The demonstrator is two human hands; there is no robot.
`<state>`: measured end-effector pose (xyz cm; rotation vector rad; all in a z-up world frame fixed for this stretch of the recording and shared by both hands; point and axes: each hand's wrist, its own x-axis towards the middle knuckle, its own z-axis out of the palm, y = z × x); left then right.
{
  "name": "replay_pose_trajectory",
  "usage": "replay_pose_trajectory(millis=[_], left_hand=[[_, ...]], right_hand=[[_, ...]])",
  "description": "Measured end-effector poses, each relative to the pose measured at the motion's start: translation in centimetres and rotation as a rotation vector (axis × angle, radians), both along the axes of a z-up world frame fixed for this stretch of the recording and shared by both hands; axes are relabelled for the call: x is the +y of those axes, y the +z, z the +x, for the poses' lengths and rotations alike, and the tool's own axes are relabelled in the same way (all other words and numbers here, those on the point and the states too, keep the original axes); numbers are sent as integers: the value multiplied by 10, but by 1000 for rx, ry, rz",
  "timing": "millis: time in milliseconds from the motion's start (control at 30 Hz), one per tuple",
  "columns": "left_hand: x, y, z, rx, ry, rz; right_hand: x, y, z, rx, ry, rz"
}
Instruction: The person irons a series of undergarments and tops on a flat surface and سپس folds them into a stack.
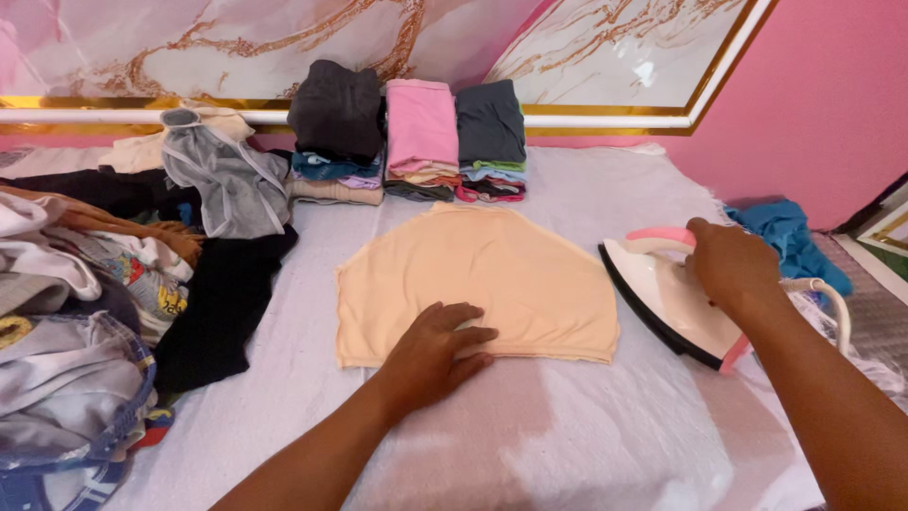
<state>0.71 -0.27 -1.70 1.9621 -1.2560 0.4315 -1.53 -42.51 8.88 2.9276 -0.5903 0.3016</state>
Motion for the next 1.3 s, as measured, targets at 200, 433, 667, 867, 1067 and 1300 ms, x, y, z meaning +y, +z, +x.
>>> replay_pose_trajectory(millis=[200,433,667,867,1067,1300], left_hand=[[-3,9,-6,-76,6,-46],[-5,11,-7,-110,41,33],[-7,10,-4,-104,46,72],[-12,13,0,-42,103,119],[-13,18,3,26,150,145],[-3,26,17,-33,149,237]], right_hand=[[-63,-4,-7,-351,65,195],[-33,-57,-15,-1172,185,845],[-9,-96,-43,-1254,271,958],[-5,-94,-69,-1165,233,966],[67,-75,-110,-1083,501,577],[140,-68,-69,-442,775,336]])
